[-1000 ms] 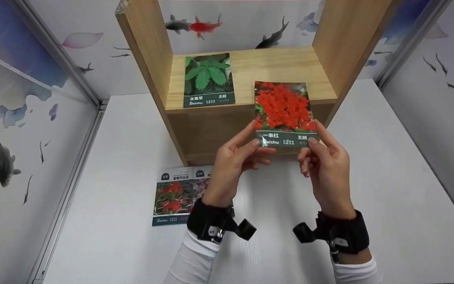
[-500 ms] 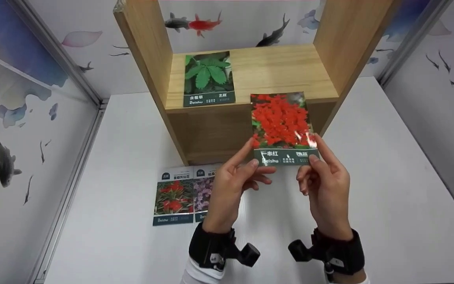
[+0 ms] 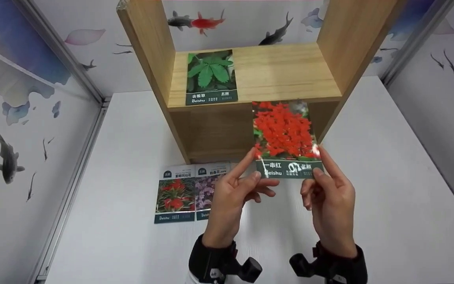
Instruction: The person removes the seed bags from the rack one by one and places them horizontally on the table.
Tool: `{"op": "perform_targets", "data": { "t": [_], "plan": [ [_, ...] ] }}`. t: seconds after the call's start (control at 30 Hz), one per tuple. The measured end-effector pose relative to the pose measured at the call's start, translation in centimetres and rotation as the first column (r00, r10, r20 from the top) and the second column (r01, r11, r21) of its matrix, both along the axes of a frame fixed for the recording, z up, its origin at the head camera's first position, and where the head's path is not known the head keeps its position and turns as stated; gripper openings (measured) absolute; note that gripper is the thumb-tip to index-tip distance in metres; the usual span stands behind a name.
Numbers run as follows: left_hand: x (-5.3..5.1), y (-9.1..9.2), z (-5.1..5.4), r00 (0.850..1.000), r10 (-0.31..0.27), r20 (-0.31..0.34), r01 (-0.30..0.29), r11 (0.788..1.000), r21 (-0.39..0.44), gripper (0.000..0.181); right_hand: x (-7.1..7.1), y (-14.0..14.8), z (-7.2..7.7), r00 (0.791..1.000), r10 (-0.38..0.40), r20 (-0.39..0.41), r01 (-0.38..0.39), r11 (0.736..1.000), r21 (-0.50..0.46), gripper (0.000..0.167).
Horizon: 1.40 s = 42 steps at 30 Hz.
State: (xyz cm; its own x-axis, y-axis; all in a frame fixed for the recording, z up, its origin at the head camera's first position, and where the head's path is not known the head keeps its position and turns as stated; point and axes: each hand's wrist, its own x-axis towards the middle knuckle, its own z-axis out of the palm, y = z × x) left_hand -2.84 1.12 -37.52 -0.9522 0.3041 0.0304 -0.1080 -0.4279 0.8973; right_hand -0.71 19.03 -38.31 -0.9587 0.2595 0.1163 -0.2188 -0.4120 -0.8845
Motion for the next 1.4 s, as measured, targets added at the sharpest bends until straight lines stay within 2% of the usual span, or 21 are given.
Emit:
{"op": "perform_targets", "data": {
  "t": [0.23,0.47,0.6,0.73,0.97,1.2,1.4],
  "plan": [
    [0.3,-0.5,-1.5,1.000,-0.001,-0.002,0.001,1.000,-0.014,0.045,0.3,-0.1,-0.8,0.999,0.050,0.015,-0.050,0.999,0.012,0.046],
    [0.6,-1.1,-3.2,1.000,0.018,0.017,-0.018,1.000,-0.012,0.046,0.4,-0.3,-2.2,0.993,0.110,0.029,-0.113,0.986,0.123,0.045],
    [0.6,-1.3,-4.0,0.999,0.023,0.038,-0.023,0.999,-0.022,0.045,0.4,-0.4,-3.0,0.993,0.105,0.059,-0.114,0.978,0.172,0.045],
    [0.8,-1.6,-4.3,0.999,0.022,0.040,-0.019,0.997,-0.074,0.044,0.4,-0.4,-3.8,0.992,0.094,0.086,-0.110,0.971,0.210,0.046],
    [1.1,-2.1,-4.8,0.999,0.024,0.046,-0.015,0.984,-0.177,0.045,-0.1,-0.1,-5.5,0.983,0.147,0.110,-0.173,0.941,0.291,0.051],
    [1.0,-2.3,-6.4,0.997,0.057,0.058,-0.041,0.968,-0.249,0.048,-0.5,0.0,-7.4,0.969,0.125,0.215,-0.202,0.900,0.386,0.051],
    [0.9,-2.6,-7.8,0.994,0.075,0.077,-0.053,0.964,-0.261,0.047,-0.4,-0.3,-9.0,0.940,0.080,0.331,-0.212,0.899,0.383,0.051]
  ]
}}
